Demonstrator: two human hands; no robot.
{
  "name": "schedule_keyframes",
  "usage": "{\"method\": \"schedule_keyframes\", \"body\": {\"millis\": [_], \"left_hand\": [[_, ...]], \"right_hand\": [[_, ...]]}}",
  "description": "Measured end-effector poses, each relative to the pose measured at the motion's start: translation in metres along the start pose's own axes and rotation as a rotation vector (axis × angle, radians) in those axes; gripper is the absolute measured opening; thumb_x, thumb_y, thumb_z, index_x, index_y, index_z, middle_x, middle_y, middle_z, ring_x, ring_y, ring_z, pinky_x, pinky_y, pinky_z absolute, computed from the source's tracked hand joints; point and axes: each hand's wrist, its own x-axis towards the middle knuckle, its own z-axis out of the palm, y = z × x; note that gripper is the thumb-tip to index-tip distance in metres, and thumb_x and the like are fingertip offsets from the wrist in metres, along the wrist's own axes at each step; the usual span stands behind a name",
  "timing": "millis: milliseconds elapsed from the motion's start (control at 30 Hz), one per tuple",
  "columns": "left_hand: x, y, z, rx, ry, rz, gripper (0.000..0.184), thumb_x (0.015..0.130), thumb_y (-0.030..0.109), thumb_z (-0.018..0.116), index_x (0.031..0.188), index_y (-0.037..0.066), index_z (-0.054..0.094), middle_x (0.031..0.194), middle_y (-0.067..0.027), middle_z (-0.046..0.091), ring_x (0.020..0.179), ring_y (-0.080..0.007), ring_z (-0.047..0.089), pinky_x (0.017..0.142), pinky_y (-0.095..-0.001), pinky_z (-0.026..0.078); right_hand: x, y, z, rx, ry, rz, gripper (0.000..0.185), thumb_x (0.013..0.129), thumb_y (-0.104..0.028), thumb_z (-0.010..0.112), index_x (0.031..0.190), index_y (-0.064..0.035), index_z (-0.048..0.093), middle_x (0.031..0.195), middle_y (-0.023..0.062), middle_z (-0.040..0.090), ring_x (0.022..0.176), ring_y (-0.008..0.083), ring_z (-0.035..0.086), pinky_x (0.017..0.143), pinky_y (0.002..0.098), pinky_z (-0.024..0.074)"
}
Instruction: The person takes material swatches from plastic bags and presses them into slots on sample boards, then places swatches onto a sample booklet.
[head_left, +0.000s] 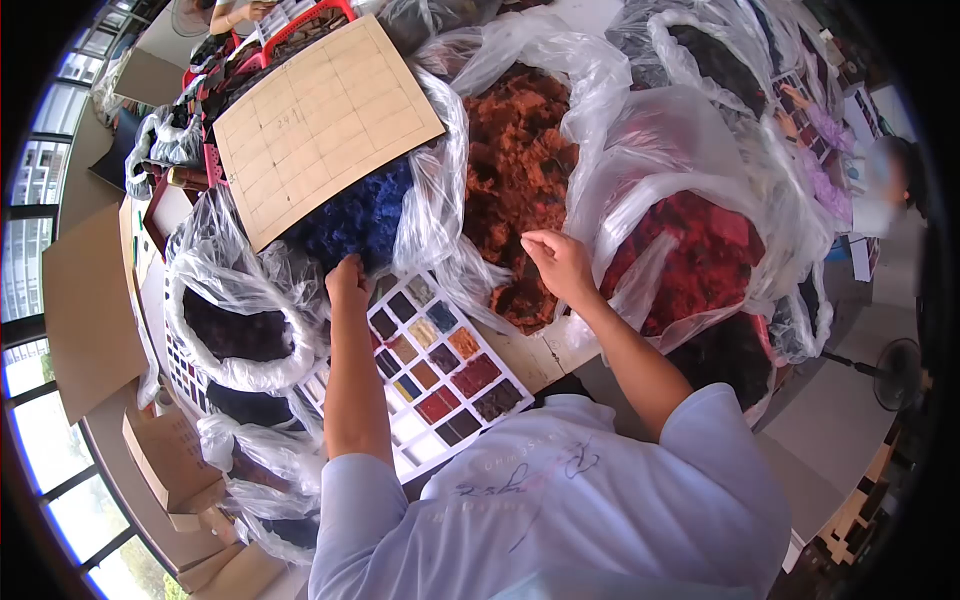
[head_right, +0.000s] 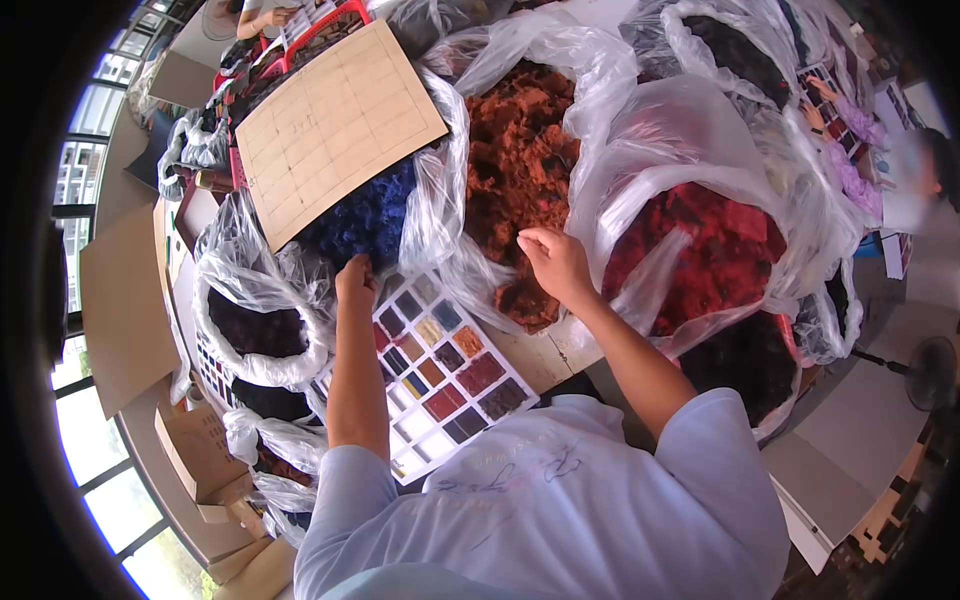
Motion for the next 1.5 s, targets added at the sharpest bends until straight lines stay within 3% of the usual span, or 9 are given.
{"method": "schedule_keyframes", "body": {"millis": [133,167,333,433,567,667,900,1333,1500], "left_hand": [[-0.048,-0.017,-0.016,0.498,-0.046,0.269,0.007,0.078,0.007,0.060,0.080,0.002,0.064,0.067,-0.0050,0.063,0.048,-0.0142,0.059,0.040,-0.0234,0.041],[-0.055,-0.020,-0.018,0.581,0.003,0.370,0.013,0.078,0.008,0.060,0.086,0.000,0.066,0.072,-0.0099,0.068,0.053,-0.0175,0.065,0.048,-0.0282,0.051],[-0.062,-0.029,-0.039,0.817,0.126,0.748,0.020,0.076,0.012,0.063,0.091,0.000,0.066,0.083,-0.0176,0.070,0.074,-0.0304,0.070,0.073,-0.0368,0.054],[-0.060,-0.037,-0.043,0.782,0.140,0.710,0.021,0.076,0.014,0.064,0.091,0.001,0.066,0.084,-0.0171,0.070,0.082,-0.0333,0.069,0.074,-0.0384,0.053],[-0.071,-0.036,-0.037,0.665,0.111,0.601,0.020,0.077,0.014,0.064,0.091,0.000,0.066,0.084,-0.0177,0.070,0.078,-0.0313,0.069,0.074,-0.0385,0.053],[-0.070,-0.039,-0.034,0.707,0.186,0.731,0.020,0.078,0.014,0.065,0.091,0.000,0.065,0.083,-0.0174,0.070,0.076,-0.0289,0.070,0.073,-0.0372,0.053],[-0.056,-0.042,-0.032,0.620,0.119,0.731,0.018,0.082,0.011,0.065,0.095,-0.002,0.064,0.080,-0.0123,0.068,0.071,-0.0190,0.068,0.063,-0.0305,0.054],[-0.075,-0.039,-0.036,0.663,0.174,0.862,0.020,0.079,0.010,0.065,0.094,-0.003,0.065,0.080,-0.0151,0.070,0.065,-0.0229,0.069,0.065,-0.0332,0.053],[-0.092,-0.034,-0.030,0.587,0.127,0.710,0.020,0.079,0.012,0.065,0.093,-0.002,0.064,0.080,-0.0146,0.069,0.067,-0.0232,0.069,0.067,-0.0342,0.053]], "right_hand": [[0.074,0.005,0.028,-0.223,0.081,-0.203,0.019,0.087,-0.018,0.068,0.101,-0.0050,0.067,0.086,0.0120,0.068,0.079,0.0311,0.066,0.069,0.0380,0.0527],[0.091,0.004,0.033,-0.216,0.055,-0.193,0.021,0.086,-0.015,0.067,0.104,-0.0053,0.066,0.096,0.0121,0.068,0.086,0.0318,0.066,0.074,0.0402,0.0532],[0.164,0.030,0.046,-0.500,-0.284,-0.191,0.038,0.078,-0.007,0.064,0.116,-0.0063,0.065,0.115,0.0165,0.065,0.107,0.0336,0.062,0.094,0.0412,0.0495],[0.181,0.025,0.042,-0.650,-0.602,-0.127,0.044,0.076,-0.014,0.072,0.118,-0.0080,0.064,0.118,0.0169,0.064,0.110,0.0339,0.060,0.093,0.0421,0.0495],[0.167,0.011,0.035,-0.750,-0.626,-0.223,0.040,0.075,-0.017,0.076,0.112,-0.0075,0.064,0.111,0.0149,0.064,0.105,0.0348,0.061,0.088,0.0443,0.0501],[0.146,0.014,0.028,-0.588,-0.388,-0.305,0.027,0.077,-0.013,0.073,0.098,-0.0062,0.059,0.097,0.0120,0.062,0.094,0.0358,0.062,0.078,0.0467,0.0496],[0.109,0.037,0.034,-0.480,-0.188,-0.441,0.021,0.080,-0.011,0.069,0.096,-0.0068,0.056,0.094,0.0123,0.060,0.090,0.0352,0.062,0.076,0.0455,0.0507],[0.085,0.039,0.044,-0.573,-0.217,-0.511,0.016,0.078,-0.009,0.068,0.091,-0.0042,0.061,0.091,0.0120,0.060,0.091,0.0333,0.058,0.080,0.0441,0.0487],[0.074,0.050,0.053,-0.558,-0.215,-0.544,0.017,0.081,-0.008,0.065,0.096,-0.0049,0.058,0.092,0.0122,0.065,0.089,0.0335,0.059,0.079,0.0456,0.0463]]}}
